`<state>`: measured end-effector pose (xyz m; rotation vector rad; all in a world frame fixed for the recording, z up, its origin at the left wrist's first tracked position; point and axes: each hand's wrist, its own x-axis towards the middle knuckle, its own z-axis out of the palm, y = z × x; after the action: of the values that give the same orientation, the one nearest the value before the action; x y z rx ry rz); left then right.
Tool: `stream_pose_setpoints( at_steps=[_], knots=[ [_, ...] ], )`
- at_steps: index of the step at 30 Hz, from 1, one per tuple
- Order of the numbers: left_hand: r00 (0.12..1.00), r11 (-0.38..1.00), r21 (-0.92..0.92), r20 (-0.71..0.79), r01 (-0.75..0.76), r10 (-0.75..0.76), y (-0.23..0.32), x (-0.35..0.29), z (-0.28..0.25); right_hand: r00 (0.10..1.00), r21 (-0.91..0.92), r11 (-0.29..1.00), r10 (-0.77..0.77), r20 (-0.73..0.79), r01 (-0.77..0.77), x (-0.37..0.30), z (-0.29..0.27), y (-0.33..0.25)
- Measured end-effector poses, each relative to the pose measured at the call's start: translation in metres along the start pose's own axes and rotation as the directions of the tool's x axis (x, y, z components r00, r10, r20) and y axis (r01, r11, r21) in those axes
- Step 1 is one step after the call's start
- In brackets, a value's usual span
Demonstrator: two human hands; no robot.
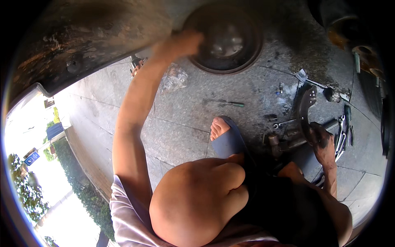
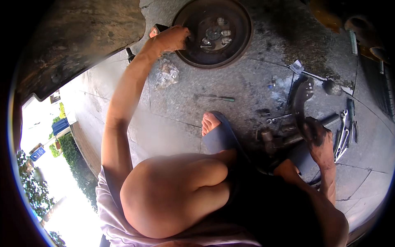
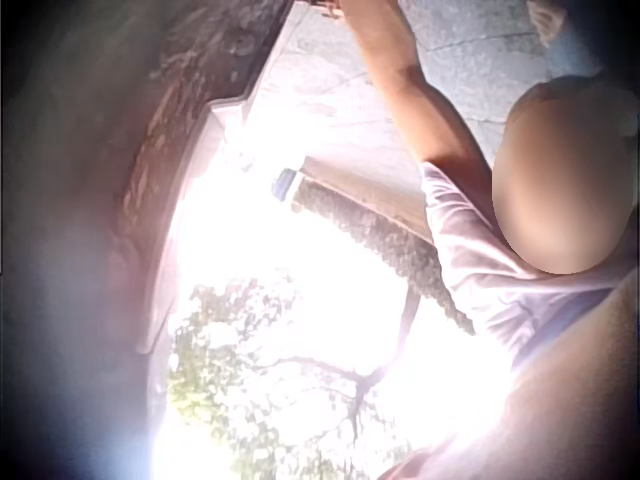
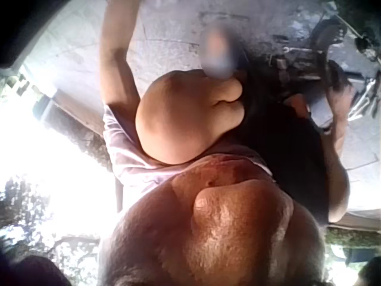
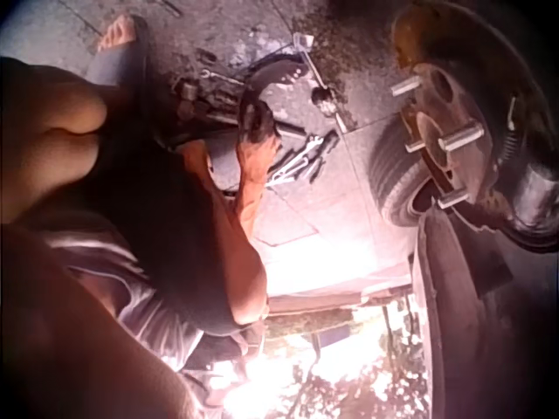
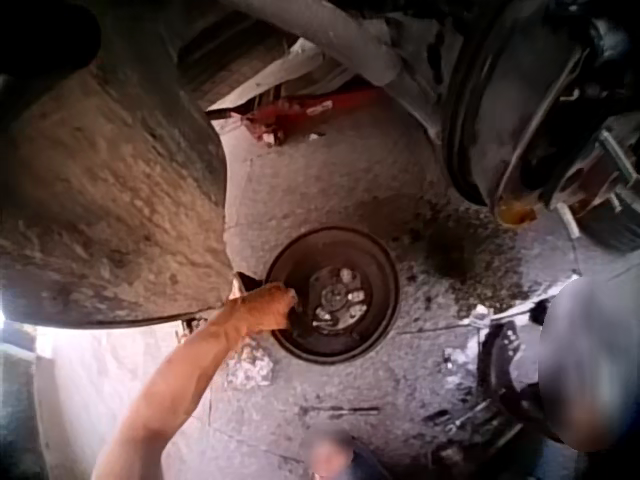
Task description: The person installs brake shoes and springs into a rear drum brake assembly using a screwdriver. They position the shoes against the backing plate, attach the return springs, and ensure the components are seated around the wheel hub.
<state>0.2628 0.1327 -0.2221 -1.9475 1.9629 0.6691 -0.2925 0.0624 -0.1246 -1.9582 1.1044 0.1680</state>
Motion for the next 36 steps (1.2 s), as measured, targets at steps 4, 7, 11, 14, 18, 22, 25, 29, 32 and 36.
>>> stream_pose_setpoints(
  at_steps=[4,7,11,14,18,22,25,29,32,36],
  knots=[
    [0.972,0.941,-0.327,-0.237,-0.085,0.005,-0.086,-0.022,0.04,0.997,-0.06,0.996,-0.063,0.044,0.066,0.005,0.011,-0.002],
    [0.921,0.96,0.036,-0.276,-0.277,0.276,-0.098,-0.009,0.045,0.997,-0.027,0.998,-0.064,0.039,0.065,0.008,0.019,0.002],
    [0.963,0.954,0.2,-0.107,-0.222,0.247,-0.024,0.012,0.014,0.998,-0.01,0.998,-0.055,0.031,0.056,0.007,0.022,0.006],
    [0.982,0.976,0.191,0.135,0.103,-0.13,0.041,-0.014,-0.048,0.99,0.016,0.991,-0.135,0.03,0.134,0.01,0.022,-0.004],
    [0.985,0.967,0.225,0.097,0.115,-0.14,0.062,-0.023,-0.062,0.989,-0.004,0.989,-0.148,-0.001,0.148,0.01,0.019,-0.007],
    [0.988,0.981,0.119,-0.024,-0.151,0.155,0.095,-0.016,-0.047,0.997,0.054,0.996,-0.071,-0.023,0.072,0.009,0.008,-0.021],
    [0.975,0.973,0.073,0.0,-0.221,0.221,0.118,-0.005,-0.029,0.999,0.035,0.998,-0.042,-0.034,0.043,0.007,0.003,-0.021],
    [0.973,0.99,0.072,0.207,-0.123,0.106,0.134,0.005,-0.038,0.998,0.012,0.998,-0.054,-0.04,0.054,0.003,0.003,-0.009],
    [0.97,0.991,0.058,0.22,-0.121,0.106,0.12,0.001,-0.036,0.995,0.033,0.996,-0.082,-0.059,0.084,0.002,0.002,-0.008],
    [0.998,0.997,-0.078,0.065,-0.012,0.017,0.126,-0.016,-0.062,0.998,0.053,0.998,-0.023,-0.061,0.026,-0.001,-0.007,0.002]
  ],
)
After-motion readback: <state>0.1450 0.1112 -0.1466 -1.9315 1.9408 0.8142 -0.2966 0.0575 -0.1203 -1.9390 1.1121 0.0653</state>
